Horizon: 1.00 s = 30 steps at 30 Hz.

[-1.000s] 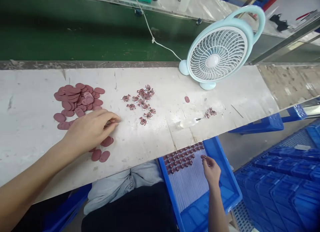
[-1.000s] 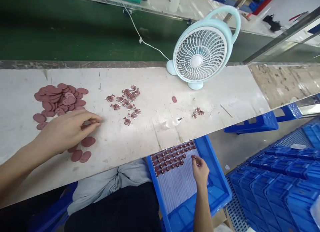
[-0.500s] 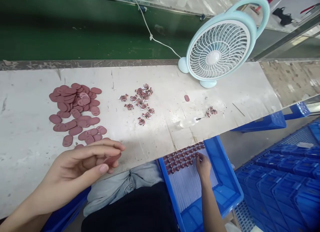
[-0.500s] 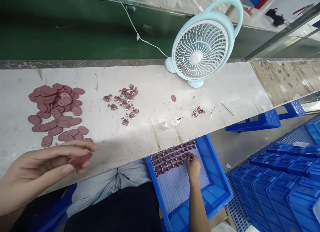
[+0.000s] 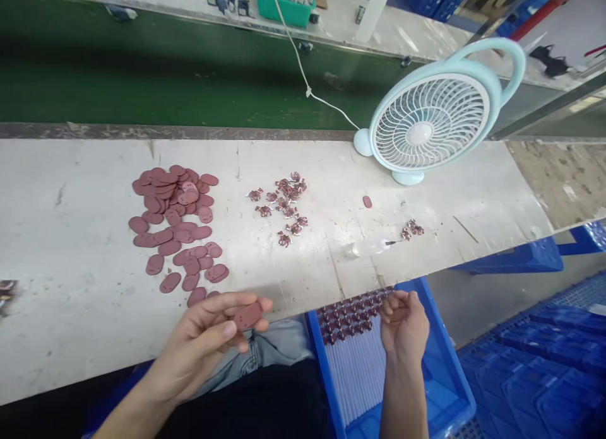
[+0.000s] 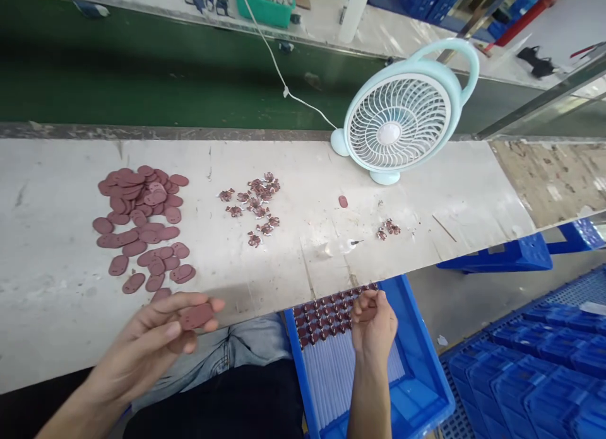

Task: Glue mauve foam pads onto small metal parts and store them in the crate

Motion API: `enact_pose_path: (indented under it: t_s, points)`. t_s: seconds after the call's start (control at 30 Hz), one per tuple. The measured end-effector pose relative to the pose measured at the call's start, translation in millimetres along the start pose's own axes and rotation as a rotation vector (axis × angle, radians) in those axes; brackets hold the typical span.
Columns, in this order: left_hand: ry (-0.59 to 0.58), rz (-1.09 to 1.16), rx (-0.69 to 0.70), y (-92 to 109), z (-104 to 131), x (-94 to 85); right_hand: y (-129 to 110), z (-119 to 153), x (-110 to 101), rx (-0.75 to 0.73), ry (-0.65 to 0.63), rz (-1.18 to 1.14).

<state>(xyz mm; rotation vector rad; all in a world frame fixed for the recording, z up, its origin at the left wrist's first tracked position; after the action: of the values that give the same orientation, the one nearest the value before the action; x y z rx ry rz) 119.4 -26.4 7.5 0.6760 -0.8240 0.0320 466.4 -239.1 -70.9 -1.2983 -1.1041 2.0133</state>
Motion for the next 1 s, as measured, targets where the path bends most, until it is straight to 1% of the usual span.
enact_pose_path:
  t_s: [0.07, 0.1, 0.17, 0.2, 0.23, 0.27, 0.3, 0.33, 0.37, 0.43, 0.5, 0.57, 0.67, 0.73, 0.8, 0.93, 1.0]
  points:
    - [-0.023, 0.127, -0.044, -17, -5, 6.0, -36, 9, 38, 0.032, -0.209, -0.193]
    - [-0.024, 0.175, -0.061, -25, -7, 8.8, -55, 12, 61, 0.064, -0.351, -0.365]
    - [-0.035, 0.238, -0.080, -35, -9, 14.1, -98, 19, 106, 0.196, -0.758, -0.926]
    - [-0.041, 0.258, -0.083, -37, -9, 16.1, -119, 23, 121, 0.259, -0.942, -1.157]
    - [-0.048, 0.274, -0.081, -38, -9, 17.4, -137, 25, 130, 0.313, -1.080, -1.327]
    - [-0.059, 0.284, -0.078, -38, -8, 18.5, -150, 27, 136, 0.345, -1.167, -1.417]
    - [-0.068, 0.292, -0.074, -37, -7, 18.9, -158, 29, 139, 0.359, -1.200, -1.449]
    - [-0.071, 0.296, -0.069, -36, -5, 18.6, -163, 32, 140, 0.354, -1.184, -1.436]
    - [-0.070, 0.298, -0.065, -35, -4, 17.9, -165, 38, 140, 0.327, -1.134, -1.387]
    - [-0.056, 0.304, -0.057, -34, -1, 16.1, -166, 59, 136, 0.231, -1.004, -1.167]
    - [-0.043, 0.319, -0.053, -36, 0, 15.4, -166, 87, 130, 0.087, -0.862, -0.860]
    - [-0.047, 0.335, -0.056, -38, 0, 17.0, -169, 115, 124, -0.053, -0.722, -0.618]
    - [-0.060, 0.346, -0.063, -41, 0, 19.7, -178, 142, 112, -0.309, -0.423, -0.441]
    - [-0.055, 0.339, -0.063, -41, -1, 19.3, -183, 153, 106, -0.455, -0.262, -0.385]
    - [-0.045, 0.325, -0.061, -40, 0, 17.8, -186, 157, 107, -0.517, -0.205, -0.364]
    - [-0.046, 0.296, -0.042, -37, 0, 16.0, -188, 157, 111, -0.519, -0.223, -0.371]
    - [-0.046, 0.280, -0.031, -35, 0, 15.6, -188, 155, 110, -0.509, -0.221, -0.375]
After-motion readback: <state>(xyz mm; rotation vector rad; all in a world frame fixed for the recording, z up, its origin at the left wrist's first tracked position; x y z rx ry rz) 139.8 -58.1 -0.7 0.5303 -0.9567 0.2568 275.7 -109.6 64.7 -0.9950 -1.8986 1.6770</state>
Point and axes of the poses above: each hand's wrist, its own z-axis away from the middle knuckle, its own x-axis out of the palm, y = z × x, the point moved 7 cm from there along -z, towards the middle knuckle, and after that the axes turned 11 degrees about z, right-handed, at the moved point
